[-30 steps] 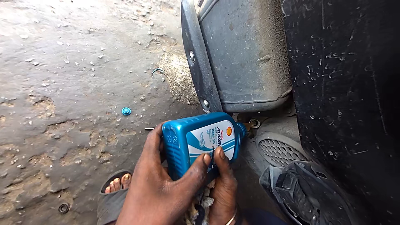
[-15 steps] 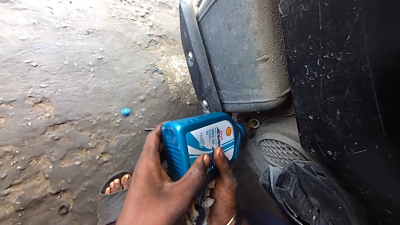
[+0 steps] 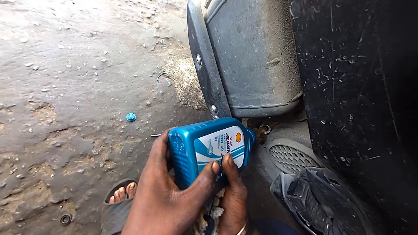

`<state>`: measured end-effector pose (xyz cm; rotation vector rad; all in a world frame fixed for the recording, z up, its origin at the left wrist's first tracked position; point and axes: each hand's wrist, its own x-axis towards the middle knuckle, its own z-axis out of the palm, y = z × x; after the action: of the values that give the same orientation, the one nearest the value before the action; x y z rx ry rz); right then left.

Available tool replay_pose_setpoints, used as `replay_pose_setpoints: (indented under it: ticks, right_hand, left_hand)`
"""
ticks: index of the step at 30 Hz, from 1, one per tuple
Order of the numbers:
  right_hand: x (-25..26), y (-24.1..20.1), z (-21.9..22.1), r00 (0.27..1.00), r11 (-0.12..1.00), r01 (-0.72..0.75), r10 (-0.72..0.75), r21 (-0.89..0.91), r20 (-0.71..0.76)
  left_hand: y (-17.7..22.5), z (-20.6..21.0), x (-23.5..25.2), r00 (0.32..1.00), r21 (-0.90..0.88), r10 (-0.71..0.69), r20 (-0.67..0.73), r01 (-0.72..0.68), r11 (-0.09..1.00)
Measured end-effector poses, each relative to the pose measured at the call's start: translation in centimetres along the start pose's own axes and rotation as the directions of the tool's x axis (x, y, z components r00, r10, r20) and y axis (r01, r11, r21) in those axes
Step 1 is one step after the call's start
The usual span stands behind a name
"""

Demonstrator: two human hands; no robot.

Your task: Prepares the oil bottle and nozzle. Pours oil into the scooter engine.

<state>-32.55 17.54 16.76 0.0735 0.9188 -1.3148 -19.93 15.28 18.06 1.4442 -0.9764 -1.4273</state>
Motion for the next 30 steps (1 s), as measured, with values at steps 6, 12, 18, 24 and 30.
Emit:
replay_pose_setpoints:
  ticks: [6,12,18,24,30]
  right_hand:
    - [-0.01,0.04,-0.05,1.0,1.0,0.001,-0.001,-0.009,0.005]
    - [-0.04,0.01,-0.09,1.0,1.0,-0.009,0.009,0.001,0.006]
    - [-0.01,0.02,-0.23,1.0,1.0,-0.011,0.011,0.007,0.025]
    - [0.04,0.1,-0.01,1.0,1.0,0.009,-0.009,-0.001,-0.022]
    - [0.06,0.12,-0.14,1.0,1.0,0.019,-0.019,0.003,0.015]
  left_hand:
    - [-0.17,0.02,0.01,1.0,-0.004,0.018,-0.002,-0.018,1.0]
    - [-0.07,0.07,-0.02,1.0,0.002,0.01,-0.002,-0.01,1.0]
    - [-0.1,0.03,0.02,1.0,-0.003,0.019,-0.002,-0.019,1.0]
    - [-0.09,0.02,0.03,1.0,-0.009,0.008,-0.004,-0.008,1.0]
    - [-0.19,0.01,0.02,1.0,0.007,0.015,-0.006,-0.015,1.0]
